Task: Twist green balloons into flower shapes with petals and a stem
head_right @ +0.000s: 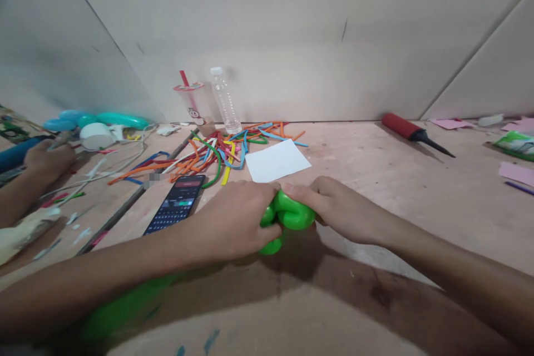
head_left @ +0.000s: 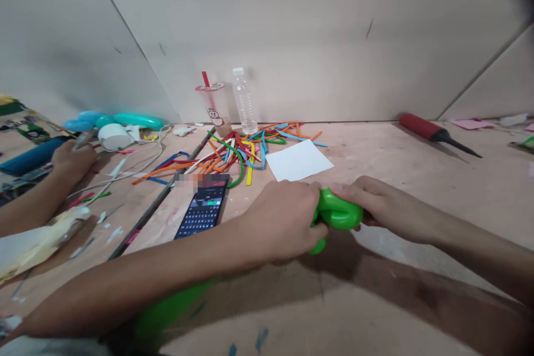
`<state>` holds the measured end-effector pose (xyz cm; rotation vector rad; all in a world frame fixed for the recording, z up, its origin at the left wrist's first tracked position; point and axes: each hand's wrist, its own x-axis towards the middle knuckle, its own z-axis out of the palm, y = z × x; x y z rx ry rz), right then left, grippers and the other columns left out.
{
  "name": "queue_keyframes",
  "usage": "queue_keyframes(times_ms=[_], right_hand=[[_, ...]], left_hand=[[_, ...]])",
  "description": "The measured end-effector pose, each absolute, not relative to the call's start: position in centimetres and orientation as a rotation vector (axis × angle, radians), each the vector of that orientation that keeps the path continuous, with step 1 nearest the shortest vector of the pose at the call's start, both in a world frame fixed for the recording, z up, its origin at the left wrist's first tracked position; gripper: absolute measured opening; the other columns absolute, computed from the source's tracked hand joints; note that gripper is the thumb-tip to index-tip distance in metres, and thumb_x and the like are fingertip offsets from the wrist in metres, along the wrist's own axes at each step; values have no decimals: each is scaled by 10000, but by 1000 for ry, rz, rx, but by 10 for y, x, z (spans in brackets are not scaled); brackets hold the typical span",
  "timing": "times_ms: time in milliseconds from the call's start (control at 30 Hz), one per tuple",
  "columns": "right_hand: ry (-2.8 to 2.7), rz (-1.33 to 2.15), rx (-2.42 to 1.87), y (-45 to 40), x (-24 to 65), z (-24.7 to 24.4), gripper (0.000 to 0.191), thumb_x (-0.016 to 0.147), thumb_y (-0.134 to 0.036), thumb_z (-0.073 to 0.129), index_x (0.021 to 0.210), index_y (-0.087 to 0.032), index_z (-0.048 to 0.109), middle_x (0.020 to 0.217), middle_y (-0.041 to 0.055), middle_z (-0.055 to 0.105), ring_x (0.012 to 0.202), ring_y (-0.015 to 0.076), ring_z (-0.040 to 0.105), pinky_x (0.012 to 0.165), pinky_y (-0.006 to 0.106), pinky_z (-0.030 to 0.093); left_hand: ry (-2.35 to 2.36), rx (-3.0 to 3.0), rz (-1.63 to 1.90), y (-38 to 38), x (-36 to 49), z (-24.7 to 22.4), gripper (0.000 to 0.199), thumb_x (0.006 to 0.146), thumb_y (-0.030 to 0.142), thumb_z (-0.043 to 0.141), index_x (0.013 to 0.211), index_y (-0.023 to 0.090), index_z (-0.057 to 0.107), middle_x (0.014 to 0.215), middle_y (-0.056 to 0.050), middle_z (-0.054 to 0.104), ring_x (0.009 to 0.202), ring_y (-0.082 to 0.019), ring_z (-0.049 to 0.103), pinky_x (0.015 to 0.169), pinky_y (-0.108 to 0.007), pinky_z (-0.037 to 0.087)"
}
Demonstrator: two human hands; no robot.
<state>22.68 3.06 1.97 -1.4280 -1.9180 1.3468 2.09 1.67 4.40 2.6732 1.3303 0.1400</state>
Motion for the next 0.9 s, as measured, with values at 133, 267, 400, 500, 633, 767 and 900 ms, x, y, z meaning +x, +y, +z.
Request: queue_keyframes(times_ms=[133,267,400,500,633,767,900], right_hand=[[-1928,1295,-1218,31,227,27,637,955,-689,358,572,-201,502,499,-41,382,479,113,321,510,289,288],[-2008,997,-1119,27,227,30,450,968,-547,475,675,-207,507,618,-32,442,576,131,412,560,289,335],[-2084,708,-1163,25,228,26,146,892,-301,631,866,-230,506,754,-30,535,666,144,490,596,282,379],[-2036,639,-1166,28,228,25,120,887,-238,612,954,-239,512,805,-22,584,693,152,533,612,287,409],[-2029,629,-1160,30,225,20,218,913,-339,611,748,-211,549,684,-23,562,650,151,527,611,293,402],[-2111,975,-1047,25,216,6,316,945,-474,586,828,-200,692,851,29,699,811,205,629,732,337,472],[-1878,1390,-862,13,196,-6,378,949,-486,595,1247,-258,639,1239,70,684,1145,275,618,1002,462,473]], left_hand=[[1209,2470,290,28,17,40,532,829,427,560,1291,194,434,900,-80,696,793,-287,659,656,-345,472],[1151,2152,475,42,12,32,416,852,444,589,1181,221,467,994,-64,676,933,-280,643,818,-400,484],[945,1766,741,51,12,21,453,840,536,649,1136,225,504,1065,-52,654,999,-244,639,839,-367,521],[810,1402,776,58,16,14,494,809,546,683,1141,220,517,935,-34,664,749,-203,678,649,-347,570],[830,1109,899,66,22,5,519,770,526,720,1147,219,537,763,-9,680,533,-196,660,478,-306,534],[885,952,1075,64,28,-5,590,812,653,628,1170,188,576,786,-53,726,603,-206,681,530,-293,529],[805,949,1137,55,35,-14,605,856,704,538,1149,181,623,893,-56,733,793,-222,690,730,-335,553]])
